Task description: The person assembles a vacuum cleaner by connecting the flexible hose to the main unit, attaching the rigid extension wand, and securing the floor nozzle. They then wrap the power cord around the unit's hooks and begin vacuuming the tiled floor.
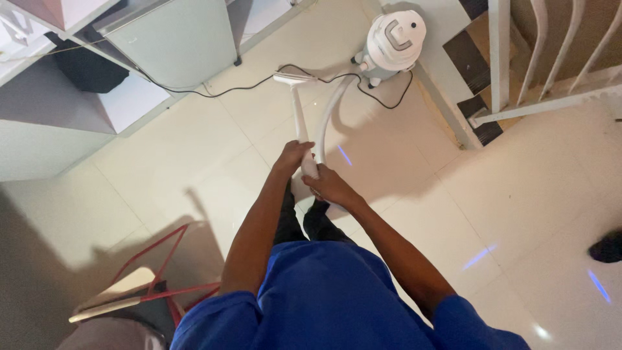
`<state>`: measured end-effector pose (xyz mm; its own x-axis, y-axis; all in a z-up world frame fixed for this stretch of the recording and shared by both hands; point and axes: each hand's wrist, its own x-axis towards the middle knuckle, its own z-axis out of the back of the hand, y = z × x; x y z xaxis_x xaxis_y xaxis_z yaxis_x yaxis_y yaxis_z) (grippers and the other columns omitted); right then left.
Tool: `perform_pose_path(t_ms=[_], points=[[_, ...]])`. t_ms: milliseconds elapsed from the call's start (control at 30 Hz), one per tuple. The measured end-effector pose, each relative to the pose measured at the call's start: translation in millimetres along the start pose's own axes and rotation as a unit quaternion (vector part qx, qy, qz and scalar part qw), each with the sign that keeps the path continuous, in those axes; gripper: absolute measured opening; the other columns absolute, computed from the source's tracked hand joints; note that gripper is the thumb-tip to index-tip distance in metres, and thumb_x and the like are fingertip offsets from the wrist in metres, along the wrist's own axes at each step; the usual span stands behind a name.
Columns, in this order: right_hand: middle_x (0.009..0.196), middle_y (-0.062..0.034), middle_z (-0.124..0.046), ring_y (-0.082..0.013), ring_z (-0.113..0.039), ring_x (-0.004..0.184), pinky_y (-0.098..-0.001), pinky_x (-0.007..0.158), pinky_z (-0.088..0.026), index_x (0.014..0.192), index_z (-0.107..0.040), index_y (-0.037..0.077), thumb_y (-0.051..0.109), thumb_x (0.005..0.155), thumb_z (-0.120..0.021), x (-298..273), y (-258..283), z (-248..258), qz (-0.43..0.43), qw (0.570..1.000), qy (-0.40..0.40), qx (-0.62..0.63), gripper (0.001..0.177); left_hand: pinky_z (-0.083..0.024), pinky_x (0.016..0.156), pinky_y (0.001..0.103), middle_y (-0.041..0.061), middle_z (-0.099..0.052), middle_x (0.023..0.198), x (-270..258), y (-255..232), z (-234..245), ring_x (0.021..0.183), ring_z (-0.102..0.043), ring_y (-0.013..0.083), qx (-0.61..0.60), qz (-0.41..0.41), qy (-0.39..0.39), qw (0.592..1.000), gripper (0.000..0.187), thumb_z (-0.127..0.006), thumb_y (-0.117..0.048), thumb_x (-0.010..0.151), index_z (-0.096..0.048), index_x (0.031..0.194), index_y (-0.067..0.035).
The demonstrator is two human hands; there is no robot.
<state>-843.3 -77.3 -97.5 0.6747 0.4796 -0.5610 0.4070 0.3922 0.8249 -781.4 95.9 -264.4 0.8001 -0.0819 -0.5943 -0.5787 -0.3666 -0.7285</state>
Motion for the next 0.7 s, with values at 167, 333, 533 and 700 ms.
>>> perform_pose_path(t_ms=[167,333,533,700], points=[[0.087,-0.0254,-0.072,-0.04,-0.069,0.075,-0.0523,0.068,-0.054,0.136,-0.049,-0.003,0.049,0.089,-0.066,9.6,16.3,-9.6,0.076,0.918,-0.107,-0.374,0.073,-0.057,0.063,0.04,0.021,-0.071,0.087,16.1,0.8,7.4,0.076,-0.07,0.0273,0.11,0.031,-0.075,0.991,0.047,-0.081,-0.017,0.082,-0.064,0.104,0.02],[0.086,-0.0231,-0.073,-0.0399,-0.072,0.076,-0.0507,0.07,-0.055,0.15,-0.04,-0.003,0.056,0.089,-0.063,2.5,66.0,-26.8,0.083,0.889,-0.129,-0.432,0.088,-0.058,0.066,0.04,0.02,-0.069,0.09,30.0,2.1,31.6,0.078,-0.07,0.0289,-0.04,0.05,-0.066,0.996,0.037,-0.074,-0.012,0.086,-0.063,0.105,0.018],[0.076,-0.0115,-0.077,-0.0237,-0.075,0.061,-0.0375,0.066,-0.06,0.14,-0.049,0.004,0.068,0.081,-0.06,-1.5,131.7,-18.7,-0.076,0.955,0.01,-0.288,0.088,-0.062,0.082,0.038,0.023,-0.068,0.105,2.7,-36.6,52.0,0.098,-0.071,0.0319,-0.219,0.11,-0.039,0.969,0.034,-0.059,-0.014,0.096,-0.055,0.118,0.011],[0.075,-0.015,-0.076,-0.0251,-0.075,0.063,-0.0399,0.066,-0.06,0.119,-0.072,0.006,0.07,0.083,-0.06,4.3,141.1,-18.6,-0.11,0.934,0.074,-0.333,0.074,-0.059,0.09,0.035,0.027,-0.073,0.112,-27.1,-61.8,59.6,0.104,-0.072,0.0323,-0.307,0.111,0.064,0.943,0.051,-0.04,-0.019,0.093,-0.053,0.127,0.017]])
